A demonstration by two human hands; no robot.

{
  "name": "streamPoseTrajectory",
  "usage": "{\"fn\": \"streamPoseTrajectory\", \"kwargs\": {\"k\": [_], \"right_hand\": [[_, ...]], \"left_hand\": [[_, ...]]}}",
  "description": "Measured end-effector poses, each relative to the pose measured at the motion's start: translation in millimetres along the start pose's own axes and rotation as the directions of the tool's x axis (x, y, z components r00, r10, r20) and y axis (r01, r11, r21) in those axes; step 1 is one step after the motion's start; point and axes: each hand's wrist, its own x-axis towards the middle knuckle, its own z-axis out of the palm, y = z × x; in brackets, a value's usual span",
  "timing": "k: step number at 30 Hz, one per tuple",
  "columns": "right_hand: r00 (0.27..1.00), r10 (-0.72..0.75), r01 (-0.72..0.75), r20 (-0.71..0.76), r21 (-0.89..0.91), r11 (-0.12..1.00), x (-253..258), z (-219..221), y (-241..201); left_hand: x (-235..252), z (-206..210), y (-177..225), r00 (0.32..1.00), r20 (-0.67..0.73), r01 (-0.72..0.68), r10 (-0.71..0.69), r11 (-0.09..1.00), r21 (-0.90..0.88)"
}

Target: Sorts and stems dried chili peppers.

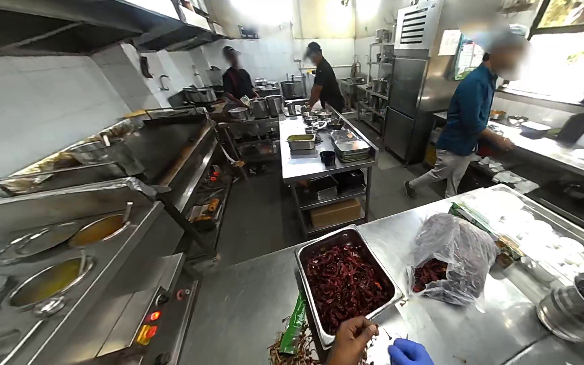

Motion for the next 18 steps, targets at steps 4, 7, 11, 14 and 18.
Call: {"fn": "streamPoseTrajectory", "kwargs": {"k": [4,7,11,14,18], "right_hand": [[0.979,0.110,0.026,0.173,-0.637,0.770,16,17,67],[0.966,0.039,0.094,0.256,-0.487,0.868,14,33,65],[0.994,-0.090,0.038,-0.062,-0.579,0.814,29,19,57],[0.942,-0.201,-0.064,-0.270,-0.731,0.680,47,-28,53],[0.904,-0.303,-0.089,-0.303,-0.824,0.559,87,-92,62]], "left_hand": [[15,-14,9,0.980,-0.111,-0.054,0.165,0.757,0.651],[27,-24,8,0.926,-0.052,-0.175,0.374,0.546,0.819],[24,-36,-3,0.821,-0.010,-0.308,0.570,0.458,0.834],[7,-33,-8,0.823,-0.035,-0.326,0.567,0.522,0.788],[0,-29,-32,0.837,-0.033,-0.315,0.547,0.529,0.788]]}}
